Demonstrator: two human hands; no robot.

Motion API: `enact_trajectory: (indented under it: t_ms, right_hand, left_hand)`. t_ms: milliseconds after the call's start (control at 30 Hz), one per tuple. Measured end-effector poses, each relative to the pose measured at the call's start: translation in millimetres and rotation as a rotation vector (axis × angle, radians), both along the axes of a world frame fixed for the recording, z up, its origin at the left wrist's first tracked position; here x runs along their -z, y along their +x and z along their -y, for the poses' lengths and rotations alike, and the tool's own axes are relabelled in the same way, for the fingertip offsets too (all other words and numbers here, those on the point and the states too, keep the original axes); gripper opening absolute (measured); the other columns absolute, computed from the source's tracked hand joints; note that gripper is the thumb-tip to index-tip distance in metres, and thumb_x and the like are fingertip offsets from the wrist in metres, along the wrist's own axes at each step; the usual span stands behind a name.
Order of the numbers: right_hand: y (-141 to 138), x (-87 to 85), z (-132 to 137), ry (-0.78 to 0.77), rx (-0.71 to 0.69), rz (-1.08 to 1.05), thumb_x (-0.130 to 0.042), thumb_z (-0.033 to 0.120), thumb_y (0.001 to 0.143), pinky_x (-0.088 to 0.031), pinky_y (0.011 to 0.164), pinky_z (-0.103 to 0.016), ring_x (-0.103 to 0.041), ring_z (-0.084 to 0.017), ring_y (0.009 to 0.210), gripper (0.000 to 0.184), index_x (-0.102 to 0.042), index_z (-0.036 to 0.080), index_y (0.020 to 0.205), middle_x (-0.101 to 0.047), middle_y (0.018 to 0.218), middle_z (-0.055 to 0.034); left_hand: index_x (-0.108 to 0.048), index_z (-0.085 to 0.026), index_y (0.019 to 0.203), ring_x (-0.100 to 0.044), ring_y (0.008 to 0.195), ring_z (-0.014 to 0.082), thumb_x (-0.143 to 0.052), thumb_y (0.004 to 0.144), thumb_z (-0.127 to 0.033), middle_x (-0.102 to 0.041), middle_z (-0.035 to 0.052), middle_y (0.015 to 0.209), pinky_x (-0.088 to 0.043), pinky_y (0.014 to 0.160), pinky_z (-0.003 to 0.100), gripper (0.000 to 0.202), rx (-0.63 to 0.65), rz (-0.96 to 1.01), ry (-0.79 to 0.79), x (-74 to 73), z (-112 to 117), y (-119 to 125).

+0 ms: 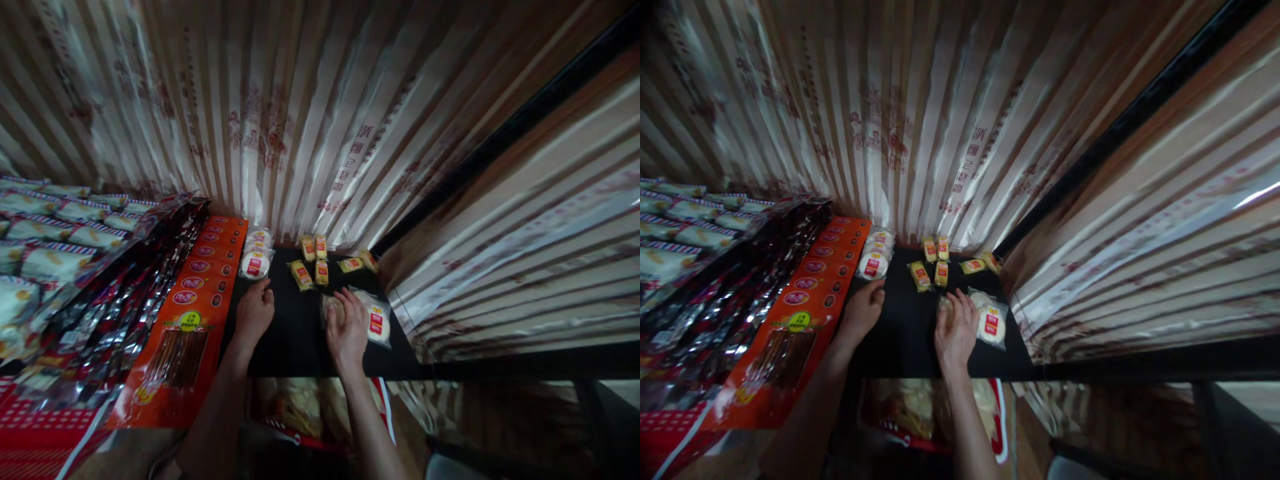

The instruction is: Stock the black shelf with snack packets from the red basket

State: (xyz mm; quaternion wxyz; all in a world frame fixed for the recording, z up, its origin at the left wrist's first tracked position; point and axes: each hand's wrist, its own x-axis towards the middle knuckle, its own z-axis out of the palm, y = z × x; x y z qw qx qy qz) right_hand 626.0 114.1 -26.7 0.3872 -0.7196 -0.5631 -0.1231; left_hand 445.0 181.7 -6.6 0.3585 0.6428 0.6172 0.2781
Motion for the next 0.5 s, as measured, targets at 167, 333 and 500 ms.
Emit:
enact_trajectory:
  t_ms: [167,333,500]
  right_hand:
    - [35,17.6,31,-0.184,-0.069,0.160,-0.047,0.050,0.083,-0.037,0.095,-0.054,-0.041,-0.031,0.122,0.045,-0.063,0.017,0.109,-0.059,0.119,-0.0141]
    - [36,29.8,48,-0.263,-0.162,0.228,-0.051,0.039,0.084,-0.040,0.095,-0.048,-0.044,-0.028,0.121,0.044,-0.054,0.018,0.123,-0.053,0.130,-0.0117]
    - [38,24.5,56,-0.256,-0.168,0.195,-0.047,0.031,0.087,-0.042,0.094,-0.042,-0.051,-0.024,0.113,0.034,-0.060,0.021,0.117,-0.061,0.121,-0.0079]
  left_hand:
    - [-0.056,-0.014,0.119,-0.059,0.105,0.0157,-0.043,0.085,-0.018,-0.064,0.0094,0.115,-0.043,0.093,0.026,0.037,0.207,0.058,-0.022,3.9,17,22]
    - [-0.055,-0.015,0.121,-0.056,0.111,0.0166,-0.044,0.084,-0.021,-0.059,0.0084,0.123,-0.041,0.097,0.026,0.039,0.406,0.029,-0.038,9.1,35,42]
    - [-0.055,-0.017,0.121,-0.053,0.115,0.0170,-0.043,0.084,-0.020,-0.058,0.0080,0.125,-0.037,0.101,0.029,0.039,0.424,-0.014,-0.036,7.3,41,48]
